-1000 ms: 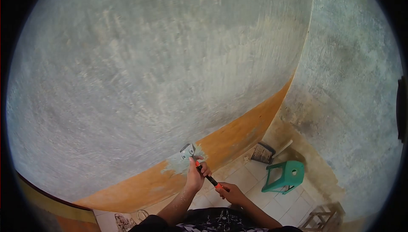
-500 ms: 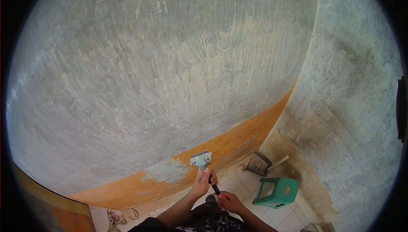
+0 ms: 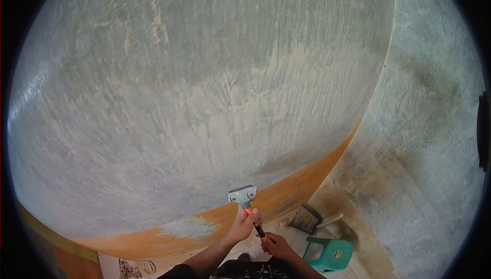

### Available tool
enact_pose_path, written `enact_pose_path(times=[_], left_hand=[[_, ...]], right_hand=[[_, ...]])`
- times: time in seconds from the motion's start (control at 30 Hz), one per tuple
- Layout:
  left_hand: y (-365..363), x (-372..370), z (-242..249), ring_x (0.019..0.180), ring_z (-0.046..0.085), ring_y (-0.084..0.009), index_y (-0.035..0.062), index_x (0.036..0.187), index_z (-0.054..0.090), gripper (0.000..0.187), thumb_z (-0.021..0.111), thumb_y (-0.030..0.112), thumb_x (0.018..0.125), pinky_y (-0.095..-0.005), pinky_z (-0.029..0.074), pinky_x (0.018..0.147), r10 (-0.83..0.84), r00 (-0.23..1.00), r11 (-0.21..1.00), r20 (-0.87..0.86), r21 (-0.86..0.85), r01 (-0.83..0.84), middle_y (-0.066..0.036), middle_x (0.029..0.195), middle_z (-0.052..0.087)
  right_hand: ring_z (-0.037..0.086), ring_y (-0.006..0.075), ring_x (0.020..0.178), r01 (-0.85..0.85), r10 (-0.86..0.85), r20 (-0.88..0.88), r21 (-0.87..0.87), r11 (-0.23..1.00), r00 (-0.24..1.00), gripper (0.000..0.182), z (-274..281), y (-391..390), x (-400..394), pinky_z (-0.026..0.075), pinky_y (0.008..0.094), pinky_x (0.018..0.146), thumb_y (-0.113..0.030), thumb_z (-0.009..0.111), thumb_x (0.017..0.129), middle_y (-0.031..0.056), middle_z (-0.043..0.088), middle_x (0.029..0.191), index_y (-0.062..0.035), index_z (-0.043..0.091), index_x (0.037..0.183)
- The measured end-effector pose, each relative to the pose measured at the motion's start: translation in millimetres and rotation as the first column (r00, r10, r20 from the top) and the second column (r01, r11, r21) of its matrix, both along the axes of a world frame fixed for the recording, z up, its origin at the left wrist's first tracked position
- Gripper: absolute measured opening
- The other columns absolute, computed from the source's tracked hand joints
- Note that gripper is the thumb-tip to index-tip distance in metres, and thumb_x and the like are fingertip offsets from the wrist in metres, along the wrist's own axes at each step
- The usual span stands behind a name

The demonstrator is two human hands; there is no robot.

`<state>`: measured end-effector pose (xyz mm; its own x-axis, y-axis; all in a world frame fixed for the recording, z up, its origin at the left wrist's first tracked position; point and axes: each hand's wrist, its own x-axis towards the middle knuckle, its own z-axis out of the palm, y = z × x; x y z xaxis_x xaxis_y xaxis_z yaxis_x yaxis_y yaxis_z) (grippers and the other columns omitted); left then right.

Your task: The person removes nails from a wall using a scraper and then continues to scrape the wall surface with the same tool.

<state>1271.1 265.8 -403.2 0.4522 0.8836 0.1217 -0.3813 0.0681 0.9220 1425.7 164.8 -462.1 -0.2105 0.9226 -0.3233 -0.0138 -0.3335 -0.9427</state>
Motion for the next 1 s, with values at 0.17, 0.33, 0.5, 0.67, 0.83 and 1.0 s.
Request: enact_pose_path(times=[0.17,0.33,0.5,0.67,0.83,1.0], left_hand=[[24.3,52.1,7.0,0.063,0.043,-0.0116,0.0101,0.128,0.029,0.027,0.042,0.017,0.104,-0.0321,0.047,0.063,0.061,0.997,0.998,0.039,-0.002,-0.061,-0.001,0.073,0.040],[50.0,105.6,28.6,0.064,0.043,-0.0135,0.0132,0.129,0.029,0.029,0.043,0.021,0.105,-0.0345,0.046,0.065,0.105,0.991,0.994,0.087,0.020,-0.107,-0.002,0.073,0.039],[74.4,139.5,86.9,0.060,0.041,-0.0121,0.0135,0.129,0.032,0.030,0.041,0.030,0.105,-0.0324,0.045,0.062,0.083,0.991,0.993,0.103,0.075,-0.091,0.000,0.069,0.037],[85.9,144.4,158.6,0.053,0.038,-0.0101,0.0141,0.130,0.033,0.033,0.039,0.036,0.106,-0.0303,0.042,0.055,0.120,0.978,0.977,0.169,0.156,-0.147,0.001,0.065,0.035],[91.2,150.1,211.9,0.050,0.036,-0.0090,0.0140,0.129,0.035,0.029,0.037,0.033,0.107,-0.0286,0.040,0.051,0.241,0.954,0.941,0.177,0.200,-0.275,0.002,0.063,0.033],[105.0,173.0,246.3,0.049,0.036,-0.0073,0.0142,0.128,0.036,0.025,0.039,0.026,0.107,-0.0266,0.039,0.049,0.276,0.956,0.935,0.096,0.202,-0.291,0.003,0.063,0.035]], right_hand=[[0.053,0.0076,0.065,-0.078,0.078,0.018,0.006,0.997,0.997,0.025,9.1,36.1,61.6,0.045,0.0248,0.062,-0.026,0.056,0.101,-0.0010,0.055,0.071,-0.0025,0.061,0.105],[0.052,0.0068,0.059,-0.133,0.132,0.012,0.053,0.990,0.991,0.031,28.8,71.6,126.0,0.042,0.0224,0.053,-0.033,0.053,0.102,0.0002,0.057,0.072,-0.0051,0.062,0.114],[0.052,0.0102,0.060,-0.242,0.247,-0.148,0.053,0.969,0.958,0.038,63.1,104.0,164.0,0.043,0.0253,0.055,-0.033,0.052,0.103,0.0039,0.058,0.077,-0.0055,0.056,0.129],[0.051,0.0133,0.060,-0.422,0.486,-0.540,0.247,0.872,0.687,0.051,96.0,131.7,173.7,0.044,0.0287,0.056,-0.037,0.048,0.104,0.0078,0.055,0.081,-0.0053,0.039,0.143],[0.049,0.0136,0.055,-0.496,0.600,-0.467,0.338,0.800,0.650,0.058,149.7,154.5,180.5,0.042,0.0273,0.052,-0.039,0.047,0.103,0.0087,0.053,0.076,-0.0054,0.031,0.147],[0.045,0.0123,0.048,-0.416,0.577,-0.480,0.406,0.814,0.661,0.059,171.1,160.0,182.6,0.039,0.0255,0.047,-0.042,0.046,0.103,0.0079,0.049,0.070,-0.0065,0.031,0.147]])
